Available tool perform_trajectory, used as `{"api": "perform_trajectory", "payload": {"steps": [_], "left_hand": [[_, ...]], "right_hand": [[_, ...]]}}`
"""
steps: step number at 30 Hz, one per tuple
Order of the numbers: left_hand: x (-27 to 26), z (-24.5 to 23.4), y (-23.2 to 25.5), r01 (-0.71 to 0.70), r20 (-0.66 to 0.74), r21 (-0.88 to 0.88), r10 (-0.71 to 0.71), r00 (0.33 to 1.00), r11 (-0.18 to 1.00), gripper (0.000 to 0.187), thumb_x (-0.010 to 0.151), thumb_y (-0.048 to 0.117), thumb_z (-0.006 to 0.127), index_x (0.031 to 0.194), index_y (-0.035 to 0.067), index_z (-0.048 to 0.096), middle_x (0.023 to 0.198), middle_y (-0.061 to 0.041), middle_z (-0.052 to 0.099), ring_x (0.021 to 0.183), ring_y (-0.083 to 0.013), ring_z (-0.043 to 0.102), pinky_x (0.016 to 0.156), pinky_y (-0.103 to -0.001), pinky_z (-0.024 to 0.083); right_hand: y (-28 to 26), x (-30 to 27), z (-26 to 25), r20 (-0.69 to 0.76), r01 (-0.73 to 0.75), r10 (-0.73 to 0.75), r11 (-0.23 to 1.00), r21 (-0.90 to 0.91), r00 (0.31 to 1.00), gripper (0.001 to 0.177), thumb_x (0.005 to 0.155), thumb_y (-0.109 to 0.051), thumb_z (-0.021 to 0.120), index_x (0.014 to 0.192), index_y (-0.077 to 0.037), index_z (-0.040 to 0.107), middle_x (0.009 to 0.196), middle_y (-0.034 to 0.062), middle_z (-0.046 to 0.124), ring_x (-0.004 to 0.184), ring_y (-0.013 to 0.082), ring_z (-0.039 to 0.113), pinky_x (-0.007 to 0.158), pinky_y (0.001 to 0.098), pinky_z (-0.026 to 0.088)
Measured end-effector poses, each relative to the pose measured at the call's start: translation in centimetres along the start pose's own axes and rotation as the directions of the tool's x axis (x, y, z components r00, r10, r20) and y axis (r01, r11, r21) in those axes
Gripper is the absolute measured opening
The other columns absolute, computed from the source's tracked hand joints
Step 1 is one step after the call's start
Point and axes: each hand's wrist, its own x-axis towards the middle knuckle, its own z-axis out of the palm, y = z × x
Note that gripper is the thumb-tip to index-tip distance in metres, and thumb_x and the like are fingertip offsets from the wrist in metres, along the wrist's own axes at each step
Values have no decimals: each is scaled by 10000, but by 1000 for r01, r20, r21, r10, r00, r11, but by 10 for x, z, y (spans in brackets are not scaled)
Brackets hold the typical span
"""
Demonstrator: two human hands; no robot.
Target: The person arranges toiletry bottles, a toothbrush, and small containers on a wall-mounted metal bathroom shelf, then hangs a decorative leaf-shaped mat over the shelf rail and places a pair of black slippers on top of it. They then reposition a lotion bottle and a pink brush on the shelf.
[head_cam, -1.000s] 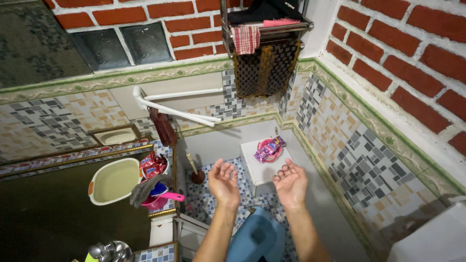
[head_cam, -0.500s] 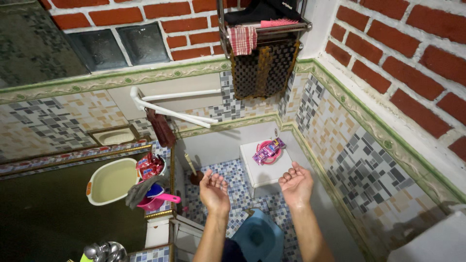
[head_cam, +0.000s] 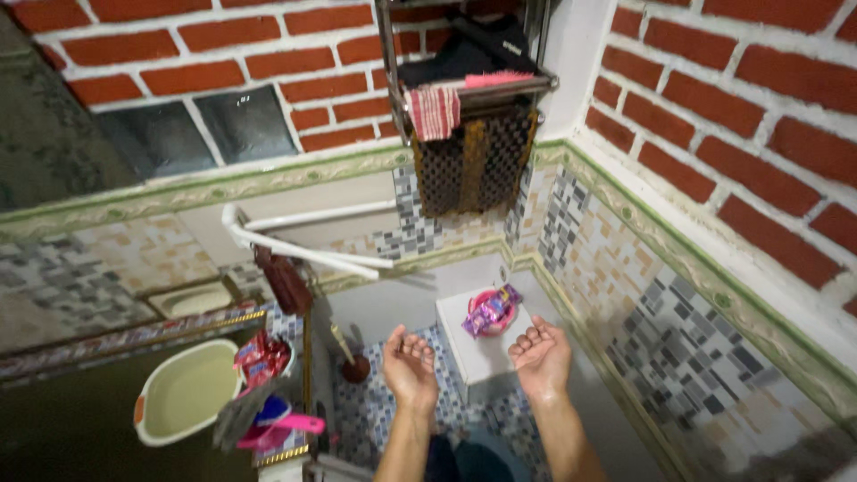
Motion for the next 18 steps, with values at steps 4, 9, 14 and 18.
{"api": "perform_trajectory", "payload": {"steps": [4, 9, 14, 18], "left_hand": [[41, 13, -12, 13, -7, 6, -13, 1000, 1000, 284, 962, 306, 544, 1156, 104, 588, 820, -5, 605, 734, -151, 581, 681, -317, 498], [94, 34, -27, 57, -9, 30, -57, 998, 998, 284, 958, 295, 526, 1151, 98, 598, 803, -9, 605, 718, -156, 580, 668, -317, 497], [147, 68, -33, 95, 13, 74, -96, 995, 993, 282, 974, 296, 506, 1145, 96, 608, 773, -12, 606, 713, -156, 581, 675, -308, 493], [198, 102, -31, 108, 65, 63, -112, 992, 992, 248, 984, 295, 512, 1107, 106, 615, 778, 4, 614, 722, -149, 589, 693, -305, 490]], "right_hand": [[10, 42, 9, 6, -9, 9, 1000, 4, 1000, 209, 890, -299, 555, 992, -130, 623, 743, -39, 458, 647, 133, 421, 616, 327, 382], [27, 96, 26, -19, -61, 61, 998, 4, 998, 207, 881, -316, 541, 960, -145, 629, 721, -47, 458, 642, 135, 436, 608, 322, 386], [38, 149, 63, -2, -32, 32, 999, -33, 1000, 137, 868, -266, 546, 883, -145, 607, 701, -45, 459, 629, 137, 441, 586, 328, 378], [43, 198, 105, -47, -7, 5, 999, -38, 999, 113, 864, -257, 548, 852, -152, 588, 677, -42, 446, 596, 139, 422, 586, 320, 382]]}}
